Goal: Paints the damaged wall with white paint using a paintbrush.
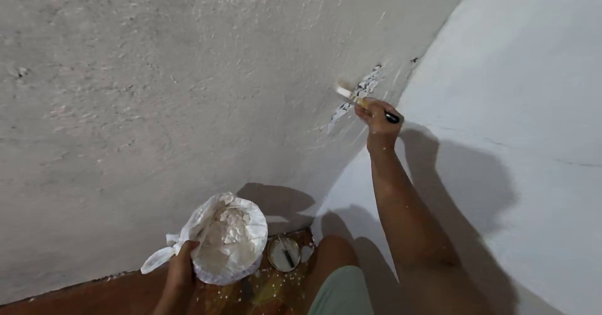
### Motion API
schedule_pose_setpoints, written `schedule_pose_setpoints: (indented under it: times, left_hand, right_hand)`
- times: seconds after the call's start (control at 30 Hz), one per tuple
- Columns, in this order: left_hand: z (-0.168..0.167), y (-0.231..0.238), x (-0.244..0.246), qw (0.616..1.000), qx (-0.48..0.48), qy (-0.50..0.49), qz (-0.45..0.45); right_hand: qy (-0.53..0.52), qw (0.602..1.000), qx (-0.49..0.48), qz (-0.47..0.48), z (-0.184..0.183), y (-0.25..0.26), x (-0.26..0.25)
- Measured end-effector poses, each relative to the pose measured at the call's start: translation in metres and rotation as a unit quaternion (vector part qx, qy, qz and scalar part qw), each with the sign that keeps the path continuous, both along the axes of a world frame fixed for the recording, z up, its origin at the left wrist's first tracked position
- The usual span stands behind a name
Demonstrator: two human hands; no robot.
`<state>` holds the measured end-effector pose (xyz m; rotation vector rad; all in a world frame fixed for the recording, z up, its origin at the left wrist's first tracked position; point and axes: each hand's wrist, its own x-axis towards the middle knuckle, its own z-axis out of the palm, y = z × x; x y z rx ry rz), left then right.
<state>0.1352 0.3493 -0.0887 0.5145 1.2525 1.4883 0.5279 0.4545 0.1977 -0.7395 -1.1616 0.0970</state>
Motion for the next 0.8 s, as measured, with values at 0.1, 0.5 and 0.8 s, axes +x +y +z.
schedule_pose_setpoints:
  times: [0.1, 0.5, 0.8]
  left_hand:
    - [0.001, -0.002, 0.0, 1.0, 0.004, -0.002, 0.006]
    - [0.0, 0.001, -0.004, 1.0, 0.005, 0.005, 0.01]
    - [-0.001, -0.003, -0.003, 1.0, 0.003, 0.01, 0.01]
  right_hand:
    - [0.036, 0.997, 0.07, -0.002, 0.034, -0.008, 0.015]
    - [0.065, 0.997, 0.034, 0.005, 0.051, 0.014, 0.003]
    - [0.21, 0.97, 0.12, -0.018, 0.121, -0.001, 0.056]
